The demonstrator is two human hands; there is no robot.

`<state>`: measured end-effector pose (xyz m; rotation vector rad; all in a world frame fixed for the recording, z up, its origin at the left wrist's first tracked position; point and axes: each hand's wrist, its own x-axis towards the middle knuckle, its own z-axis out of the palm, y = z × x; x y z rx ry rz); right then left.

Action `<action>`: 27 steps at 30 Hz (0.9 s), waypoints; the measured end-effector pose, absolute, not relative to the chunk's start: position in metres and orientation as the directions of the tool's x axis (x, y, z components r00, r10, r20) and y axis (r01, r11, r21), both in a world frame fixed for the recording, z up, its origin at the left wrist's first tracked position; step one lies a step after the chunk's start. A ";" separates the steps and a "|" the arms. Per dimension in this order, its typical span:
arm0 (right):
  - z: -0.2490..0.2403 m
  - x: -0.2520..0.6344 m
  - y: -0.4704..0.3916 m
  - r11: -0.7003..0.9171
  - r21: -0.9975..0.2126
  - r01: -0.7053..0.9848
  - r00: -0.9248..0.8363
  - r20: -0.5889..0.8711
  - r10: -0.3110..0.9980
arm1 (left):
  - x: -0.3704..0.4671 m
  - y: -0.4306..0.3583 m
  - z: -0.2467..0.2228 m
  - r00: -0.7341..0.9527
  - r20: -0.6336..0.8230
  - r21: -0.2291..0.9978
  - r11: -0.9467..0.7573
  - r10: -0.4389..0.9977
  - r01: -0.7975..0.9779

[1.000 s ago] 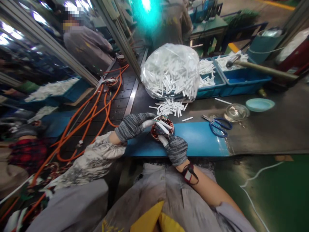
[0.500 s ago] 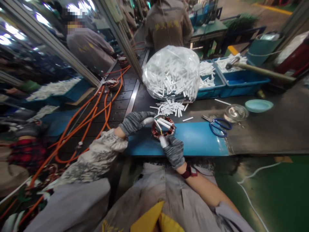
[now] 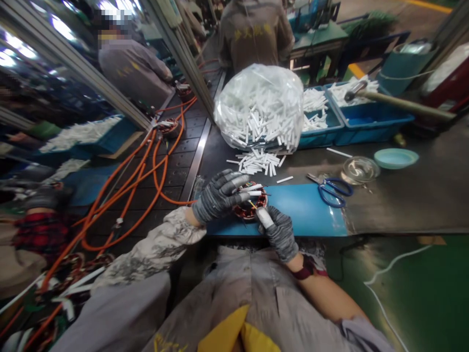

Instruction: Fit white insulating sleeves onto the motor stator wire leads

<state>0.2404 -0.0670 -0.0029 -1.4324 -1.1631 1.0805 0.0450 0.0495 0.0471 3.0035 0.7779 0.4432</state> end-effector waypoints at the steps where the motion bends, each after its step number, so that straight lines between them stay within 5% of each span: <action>1: -0.002 0.242 -0.069 -0.059 -0.982 0.181 0.150 -0.032 0.988 | 0.050 0.048 0.045 0.851 0.264 0.078 -0.889 0.454 0.451; 7: -0.001 0.269 -0.067 -0.011 -0.959 0.284 0.113 0.022 0.993 | 0.065 0.045 0.054 0.927 0.202 0.240 -0.934 0.315 0.265; 11: -0.006 0.295 -0.039 -0.041 -0.959 0.282 0.290 0.044 0.956 | 0.072 0.049 0.066 0.862 0.174 0.342 -0.850 0.475 0.400; 14: -0.012 0.300 -0.008 0.090 -0.936 0.341 0.094 0.129 0.987 | 0.087 0.050 0.065 0.757 0.176 0.213 -0.775 0.630 0.595; 19: -0.018 0.294 0.021 0.258 -0.804 0.536 -0.120 0.230 0.966 | 0.099 0.046 0.057 0.723 0.196 0.001 -0.737 0.663 0.675; 23: -0.017 0.294 0.020 0.271 -0.721 0.638 -0.160 0.220 0.962 | 0.083 0.045 0.059 0.716 0.156 -0.013 -0.724 0.680 0.690; 27: -0.011 0.294 0.005 0.219 -0.817 0.533 -0.214 0.120 0.969 | 0.068 0.048 0.064 0.563 0.050 0.000 -0.563 0.825 0.826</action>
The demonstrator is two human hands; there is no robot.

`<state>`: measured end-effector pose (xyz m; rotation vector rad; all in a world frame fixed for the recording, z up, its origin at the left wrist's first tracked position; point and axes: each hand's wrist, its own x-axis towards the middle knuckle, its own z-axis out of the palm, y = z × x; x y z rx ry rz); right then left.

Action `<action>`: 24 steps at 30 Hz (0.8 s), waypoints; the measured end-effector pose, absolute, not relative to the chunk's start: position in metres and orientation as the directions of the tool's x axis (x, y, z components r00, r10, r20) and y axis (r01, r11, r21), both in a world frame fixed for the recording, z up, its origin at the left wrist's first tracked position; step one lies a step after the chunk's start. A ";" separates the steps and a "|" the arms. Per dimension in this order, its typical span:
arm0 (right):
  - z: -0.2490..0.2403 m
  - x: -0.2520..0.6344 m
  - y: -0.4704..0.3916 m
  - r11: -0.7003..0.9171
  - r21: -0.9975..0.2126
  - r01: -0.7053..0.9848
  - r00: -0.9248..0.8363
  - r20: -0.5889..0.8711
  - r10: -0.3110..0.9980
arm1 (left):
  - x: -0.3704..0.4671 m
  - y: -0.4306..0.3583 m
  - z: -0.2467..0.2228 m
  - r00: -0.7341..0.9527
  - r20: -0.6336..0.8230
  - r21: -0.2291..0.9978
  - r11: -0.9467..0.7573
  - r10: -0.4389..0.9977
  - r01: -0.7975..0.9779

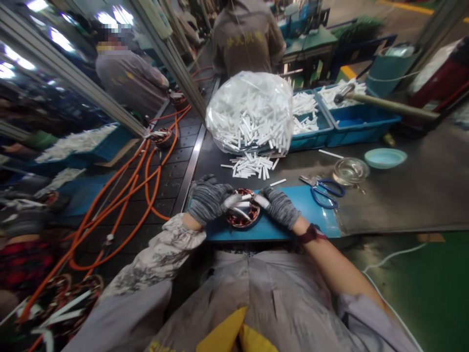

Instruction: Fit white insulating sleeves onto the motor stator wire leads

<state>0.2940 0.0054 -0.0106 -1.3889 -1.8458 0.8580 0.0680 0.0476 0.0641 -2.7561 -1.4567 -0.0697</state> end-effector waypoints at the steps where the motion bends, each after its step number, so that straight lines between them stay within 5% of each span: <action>1: -0.008 0.293 0.001 0.202 -0.844 0.498 -0.219 0.103 0.970 | 0.068 0.048 0.065 0.506 0.047 0.001 -0.507 0.861 0.862; 6: 0.002 0.289 -0.015 0.064 -0.933 0.354 -0.149 0.011 0.989 | 0.082 0.039 0.063 0.540 0.157 0.137 -0.559 0.827 0.818; 11: 0.004 0.285 -0.016 -0.157 -0.983 0.093 -0.225 -0.174 0.959 | 0.084 0.032 0.056 0.705 -0.016 0.241 -0.682 0.709 0.691; 15: 0.002 0.290 -0.020 -0.234 -0.970 0.072 -0.278 -0.245 0.929 | 0.069 0.030 0.055 0.686 -0.063 0.290 -0.644 0.725 0.708; 19: 0.000 0.312 -0.018 -0.004 -0.983 0.186 -0.219 -0.045 0.975 | 0.064 0.023 0.046 0.685 -0.025 0.306 -0.646 0.728 0.699; 24: -0.006 0.326 -0.001 0.352 -0.917 0.185 -0.544 0.203 0.814 | 0.064 0.022 0.032 0.680 0.039 0.295 -0.659 0.732 0.692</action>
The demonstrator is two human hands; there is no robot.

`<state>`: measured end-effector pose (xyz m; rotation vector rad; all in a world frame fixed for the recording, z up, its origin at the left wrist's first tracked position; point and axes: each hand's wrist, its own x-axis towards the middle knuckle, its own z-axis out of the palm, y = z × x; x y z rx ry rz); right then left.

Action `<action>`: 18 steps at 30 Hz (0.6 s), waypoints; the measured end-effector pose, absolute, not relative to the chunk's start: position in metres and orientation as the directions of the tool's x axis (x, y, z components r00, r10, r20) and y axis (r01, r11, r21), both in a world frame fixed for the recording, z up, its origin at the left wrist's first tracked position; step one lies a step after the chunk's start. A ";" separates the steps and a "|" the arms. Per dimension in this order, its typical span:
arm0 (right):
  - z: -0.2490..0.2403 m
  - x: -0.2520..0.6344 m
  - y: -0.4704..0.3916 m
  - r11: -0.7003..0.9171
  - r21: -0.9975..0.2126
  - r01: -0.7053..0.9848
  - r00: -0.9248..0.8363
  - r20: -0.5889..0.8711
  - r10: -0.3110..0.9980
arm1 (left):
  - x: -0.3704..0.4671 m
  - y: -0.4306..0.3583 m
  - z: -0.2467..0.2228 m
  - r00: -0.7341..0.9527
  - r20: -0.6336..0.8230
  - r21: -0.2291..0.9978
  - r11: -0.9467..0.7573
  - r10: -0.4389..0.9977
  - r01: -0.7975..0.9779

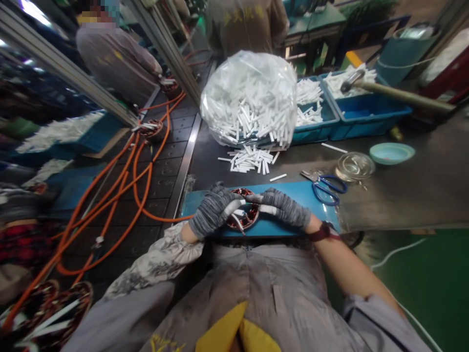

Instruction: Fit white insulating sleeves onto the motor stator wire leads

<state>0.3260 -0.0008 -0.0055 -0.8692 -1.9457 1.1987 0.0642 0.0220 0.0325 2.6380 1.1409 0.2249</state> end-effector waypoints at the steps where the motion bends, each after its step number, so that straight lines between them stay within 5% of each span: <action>1: -0.005 0.324 0.003 0.395 -0.896 0.201 -0.568 0.222 0.793 | 0.063 0.023 0.032 0.686 0.042 0.291 -0.666 0.726 0.687; 6: 0.007 0.304 0.024 0.480 -0.847 0.227 -0.652 0.234 0.721 | 0.055 0.026 0.038 0.718 0.080 0.327 -0.699 0.691 0.636; 18: 0.016 0.281 0.028 0.299 -0.913 0.276 -0.654 0.049 0.755 | 0.050 0.037 0.054 0.754 0.062 0.381 -0.714 0.653 0.587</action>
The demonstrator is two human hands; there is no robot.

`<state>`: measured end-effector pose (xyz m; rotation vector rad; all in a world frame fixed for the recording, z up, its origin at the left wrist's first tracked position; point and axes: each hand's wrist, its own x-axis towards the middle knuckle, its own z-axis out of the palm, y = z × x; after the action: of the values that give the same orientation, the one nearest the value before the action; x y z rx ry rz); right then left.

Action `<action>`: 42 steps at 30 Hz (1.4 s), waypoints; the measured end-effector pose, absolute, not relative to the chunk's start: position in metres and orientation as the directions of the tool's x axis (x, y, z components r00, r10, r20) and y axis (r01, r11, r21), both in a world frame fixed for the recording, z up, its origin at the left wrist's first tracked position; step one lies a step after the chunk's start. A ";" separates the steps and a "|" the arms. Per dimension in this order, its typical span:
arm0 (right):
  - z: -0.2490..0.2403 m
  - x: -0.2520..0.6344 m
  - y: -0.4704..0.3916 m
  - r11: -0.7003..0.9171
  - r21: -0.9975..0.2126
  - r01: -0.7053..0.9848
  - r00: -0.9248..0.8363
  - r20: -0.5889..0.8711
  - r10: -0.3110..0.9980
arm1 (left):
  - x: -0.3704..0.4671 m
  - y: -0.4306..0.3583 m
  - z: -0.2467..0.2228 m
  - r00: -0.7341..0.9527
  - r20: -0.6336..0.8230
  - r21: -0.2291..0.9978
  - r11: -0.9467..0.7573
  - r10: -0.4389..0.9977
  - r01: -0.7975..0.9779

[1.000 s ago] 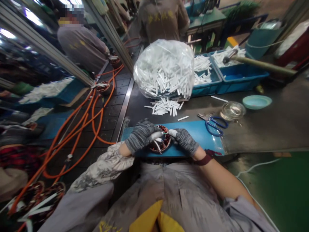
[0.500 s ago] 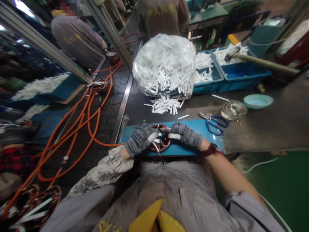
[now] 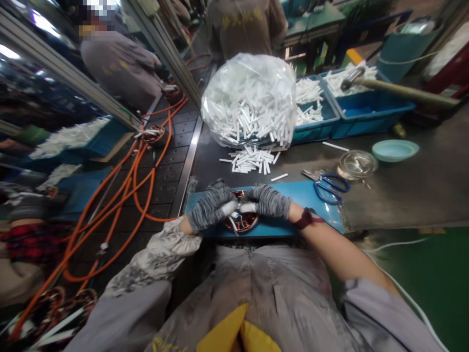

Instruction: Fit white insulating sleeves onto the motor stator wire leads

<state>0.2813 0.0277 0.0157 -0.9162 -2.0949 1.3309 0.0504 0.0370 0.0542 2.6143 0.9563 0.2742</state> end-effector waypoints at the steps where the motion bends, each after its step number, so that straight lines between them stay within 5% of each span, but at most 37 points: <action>1: 0.014 0.280 0.026 0.305 -0.909 0.285 -0.632 0.061 0.772 | 0.051 0.039 0.056 0.769 0.033 0.393 -0.716 0.638 0.577; 13: -0.001 0.285 0.019 0.302 -0.924 0.234 -0.570 0.121 0.813 | 0.046 0.054 0.081 0.825 -0.272 0.748 -0.430 0.496 0.505; 17: 0.000 0.282 0.018 0.278 -0.909 0.310 -0.514 0.085 0.853 | 0.066 0.048 0.071 0.763 -0.306 0.461 -0.612 0.570 0.642; 21: -0.002 0.295 0.012 0.227 -0.959 0.168 -0.440 0.134 0.888 | 0.096 0.038 0.064 0.705 -0.278 0.143 -0.698 0.652 0.702; 27: -0.007 0.330 -0.018 0.049 -0.996 0.075 -0.275 0.027 0.961 | 0.087 0.053 0.063 0.761 -0.101 0.388 -0.679 0.641 0.623; 32: -0.010 0.327 -0.026 0.180 -0.964 0.197 -0.179 0.145 0.973 | 0.083 0.076 0.054 0.649 -0.217 0.454 -0.513 0.729 0.728; 36: -0.013 0.321 -0.026 0.262 -0.919 0.294 -0.142 0.229 0.963 | 0.074 0.065 0.054 0.651 -0.004 0.580 -0.528 0.759 0.620; 39: -0.011 0.314 -0.034 0.345 -0.873 0.346 -0.145 0.313 0.938 | 0.054 0.050 0.057 0.750 0.205 0.506 -0.724 0.629 0.469; 42: -0.007 0.297 -0.041 0.403 -0.862 0.309 -0.301 0.313 0.901 | 0.039 0.041 0.055 0.859 0.240 0.373 -0.860 0.453 0.349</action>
<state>0.2970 -0.0412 -0.0072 -1.0456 -1.8181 0.8854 0.0392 0.0410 0.0545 2.7155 0.6024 0.4615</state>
